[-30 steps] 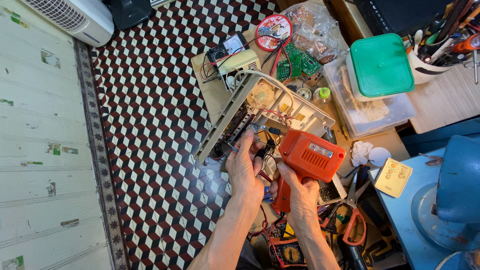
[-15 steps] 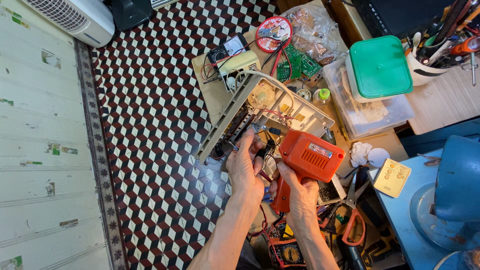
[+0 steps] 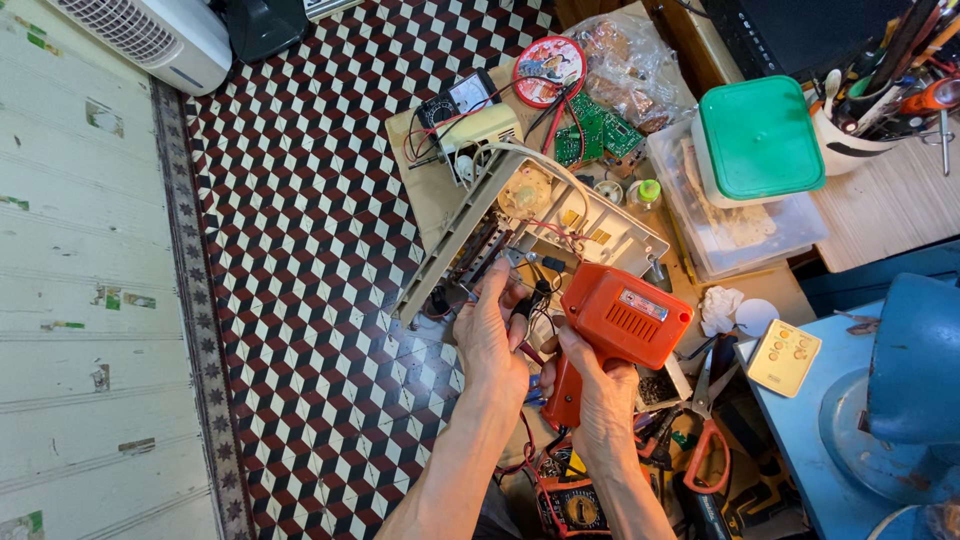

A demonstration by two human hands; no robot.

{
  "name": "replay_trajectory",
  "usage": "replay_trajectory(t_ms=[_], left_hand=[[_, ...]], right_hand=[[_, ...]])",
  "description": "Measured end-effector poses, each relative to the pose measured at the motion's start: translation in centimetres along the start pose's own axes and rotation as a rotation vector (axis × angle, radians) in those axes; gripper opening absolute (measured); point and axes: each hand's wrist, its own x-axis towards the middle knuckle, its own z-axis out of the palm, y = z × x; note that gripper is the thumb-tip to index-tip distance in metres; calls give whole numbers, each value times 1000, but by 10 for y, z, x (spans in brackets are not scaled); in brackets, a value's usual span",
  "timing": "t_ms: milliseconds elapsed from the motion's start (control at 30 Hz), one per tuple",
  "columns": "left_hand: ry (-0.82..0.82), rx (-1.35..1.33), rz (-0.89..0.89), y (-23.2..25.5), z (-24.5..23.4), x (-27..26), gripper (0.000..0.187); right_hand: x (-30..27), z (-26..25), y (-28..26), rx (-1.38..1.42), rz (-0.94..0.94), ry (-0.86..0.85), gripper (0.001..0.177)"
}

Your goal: The person works on an open electronic device on a cluttered workbench. They use a heat gun to apply heat to internal components and wires, then manipulate and adjust the wires with their hands. The person repeatedly applies heat and adjusts connections throughout the clip.

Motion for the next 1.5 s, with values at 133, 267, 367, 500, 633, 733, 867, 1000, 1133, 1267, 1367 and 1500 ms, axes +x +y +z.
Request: replay_trajectory(t_ms=[133, 267, 367, 500, 633, 733, 867, 1000, 1133, 1267, 1367, 1500], left_hand=[[19, 19, 24, 2, 2, -2, 19], [26, 15, 19, 1, 2, -1, 19], [-5, 9, 45, -1, -1, 3, 19], [-58, 17, 55, -4, -5, 6, 18], [-74, 10, 52, -5, -7, 9, 17], [-61, 4, 47, -7, -7, 10, 18], [-53, 0, 36, -7, -7, 12, 18], [-73, -1, 37, -6, -8, 14, 19], [-74, 0, 30, -4, -8, 10, 17], [-108, 27, 31, -6, -11, 17, 16], [-127, 39, 27, -10, -17, 23, 16], [-142, 51, 33, -8, -18, 25, 17]], right_hand=[[-5, -3, -3, 37, -10, 9, 40], [-12, -14, 0, 60, -23, 15, 40], [-22, -27, 7, 52, -51, 48, 38], [-34, -45, 18, 49, -14, 113, 37], [-45, -61, 24, 57, -7, 140, 36], [-52, -68, 31, 63, -26, 190, 38], [-63, -80, 34, 45, 15, 228, 40], [-73, -89, 36, 34, -30, 309, 39], [-82, -102, 35, -17, -95, 375, 38], [-89, -128, 46, -37, -187, 390, 36], [-87, -151, 59, -86, -211, 467, 31], [-77, -170, 68, -233, -246, 471, 26]])
